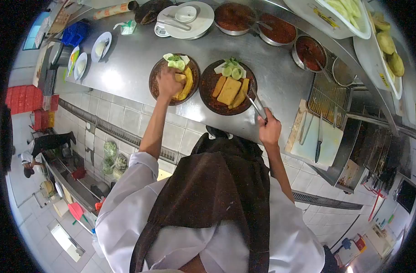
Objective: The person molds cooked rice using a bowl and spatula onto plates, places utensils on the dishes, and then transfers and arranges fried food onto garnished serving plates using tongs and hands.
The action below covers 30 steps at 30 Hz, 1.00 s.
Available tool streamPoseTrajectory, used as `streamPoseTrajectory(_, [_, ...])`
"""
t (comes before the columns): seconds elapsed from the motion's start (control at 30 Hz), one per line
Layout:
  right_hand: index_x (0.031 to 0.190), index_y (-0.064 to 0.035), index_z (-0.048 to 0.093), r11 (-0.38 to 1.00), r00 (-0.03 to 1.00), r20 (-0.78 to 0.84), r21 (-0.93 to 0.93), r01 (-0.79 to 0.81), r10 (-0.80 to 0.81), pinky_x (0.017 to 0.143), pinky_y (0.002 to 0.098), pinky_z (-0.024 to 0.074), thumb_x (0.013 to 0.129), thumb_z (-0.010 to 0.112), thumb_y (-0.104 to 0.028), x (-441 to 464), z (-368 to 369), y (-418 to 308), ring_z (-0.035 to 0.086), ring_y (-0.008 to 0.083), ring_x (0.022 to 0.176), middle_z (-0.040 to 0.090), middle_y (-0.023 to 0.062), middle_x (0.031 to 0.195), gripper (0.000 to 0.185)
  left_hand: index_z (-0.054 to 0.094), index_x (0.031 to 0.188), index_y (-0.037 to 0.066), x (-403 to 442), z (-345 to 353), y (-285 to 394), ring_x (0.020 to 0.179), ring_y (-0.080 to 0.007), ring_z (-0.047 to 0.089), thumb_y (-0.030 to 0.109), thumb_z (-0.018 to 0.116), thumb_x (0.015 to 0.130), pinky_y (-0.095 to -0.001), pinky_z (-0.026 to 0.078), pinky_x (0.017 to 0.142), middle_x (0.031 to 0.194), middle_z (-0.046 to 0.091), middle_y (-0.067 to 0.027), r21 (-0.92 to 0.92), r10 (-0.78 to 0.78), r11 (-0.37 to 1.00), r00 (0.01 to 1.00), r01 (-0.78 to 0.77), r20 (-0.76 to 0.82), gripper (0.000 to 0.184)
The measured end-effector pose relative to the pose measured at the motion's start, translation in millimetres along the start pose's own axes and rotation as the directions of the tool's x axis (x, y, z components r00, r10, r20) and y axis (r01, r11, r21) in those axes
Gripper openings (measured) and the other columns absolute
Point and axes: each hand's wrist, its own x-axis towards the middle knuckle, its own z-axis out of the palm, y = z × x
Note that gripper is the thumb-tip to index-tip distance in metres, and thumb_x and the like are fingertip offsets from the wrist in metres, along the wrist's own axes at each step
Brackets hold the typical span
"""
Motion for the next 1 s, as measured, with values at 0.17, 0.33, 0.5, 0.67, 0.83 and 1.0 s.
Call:
streamPoseTrajectory(0.17, [0.118, -0.0040, 0.060, 0.973, 0.967, 0.120, 0.082, 0.216, -0.224, 0.065, 0.0445, 0.0478, 0.081, 0.066, -0.019, 38, 23, -54, 0.063, 0.0369, 0.069, 0.062, 0.0199, 0.072, 0.040, 0.059, 0.107, 0.011, -43, -1, 24, 0.113, -0.0296, 0.048, 0.033, 0.079, 0.064, -0.0556, 0.033, 0.095, 0.112, 0.054, -0.0106, -0.026, -0.047, 0.999, 0.997, 0.046, -0.060, 0.053])
streamPoseTrajectory(0.33, [0.101, -0.0008, 0.067, 0.934, 0.863, 0.369, 0.049, 0.354, -0.346, 0.071, 0.0457, 0.0506, 0.083, 0.061, -0.025, 127, 87, -135, 0.066, 0.0361, 0.079, 0.067, 0.0207, 0.083, 0.031, 0.057, 0.106, 0.011, -78, 4, 22, 0.110, -0.0301, 0.046, 0.022, 0.082, 0.059, -0.0497, 0.034, 0.091, 0.110, 0.051, -0.0108, -0.074, -0.226, 0.973, 0.968, 0.219, -0.107, 0.054])
streamPoseTrajectory(0.5, [0.090, -0.0035, 0.071, 0.936, 0.868, 0.452, -0.167, 0.309, -0.206, 0.078, 0.0442, 0.0500, 0.078, 0.064, -0.028, 182, 148, -163, 0.065, 0.0374, 0.089, 0.067, 0.0215, 0.092, 0.028, 0.056, 0.107, 0.010, -83, -1, 25, 0.107, -0.0304, 0.047, 0.022, 0.082, 0.061, -0.0460, 0.034, 0.088, 0.109, 0.051, -0.0109, -0.111, -0.306, 0.950, 0.943, 0.293, -0.133, 0.055])
streamPoseTrajectory(0.67, [0.088, -0.0041, 0.072, 0.918, 0.874, 0.437, -0.216, 0.333, -0.214, 0.079, 0.0437, 0.0505, 0.077, 0.063, -0.026, 185, 155, -166, 0.065, 0.0374, 0.090, 0.067, 0.0217, 0.092, 0.026, 0.056, 0.109, 0.012, -86, 6, 24, 0.106, -0.0298, 0.048, 0.028, 0.083, 0.064, -0.0462, 0.037, 0.085, 0.108, 0.052, -0.0098, -0.143, -0.343, 0.937, 0.919, 0.320, -0.191, 0.055])
streamPoseTrajectory(0.83, [0.088, -0.0048, 0.072, 0.909, 0.877, 0.374, -0.162, 0.383, -0.303, 0.077, 0.0454, 0.0499, 0.080, 0.062, -0.023, 170, 127, -145, 0.064, 0.0382, 0.083, 0.068, 0.0192, 0.086, 0.022, 0.054, 0.111, 0.012, -84, 12, 17, 0.108, -0.0299, 0.048, 0.024, 0.082, 0.065, -0.0464, 0.037, 0.086, 0.110, 0.051, -0.0102, -0.128, -0.335, 0.940, 0.924, 0.316, -0.182, 0.055])
streamPoseTrajectory(1.0, [0.089, -0.0026, 0.070, 0.929, 0.877, 0.352, -0.054, 0.367, -0.326, 0.077, 0.0468, 0.0498, 0.081, 0.063, -0.025, 157, 122, -154, 0.064, 0.0391, 0.085, 0.067, 0.0219, 0.086, 0.025, 0.054, 0.114, 0.013, -84, 6, 21, 0.110, -0.0297, 0.048, 0.023, 0.080, 0.067, -0.0480, 0.037, 0.089, 0.112, 0.051, -0.0105, -0.145, -0.347, 0.934, 0.927, 0.327, -0.143, 0.055])
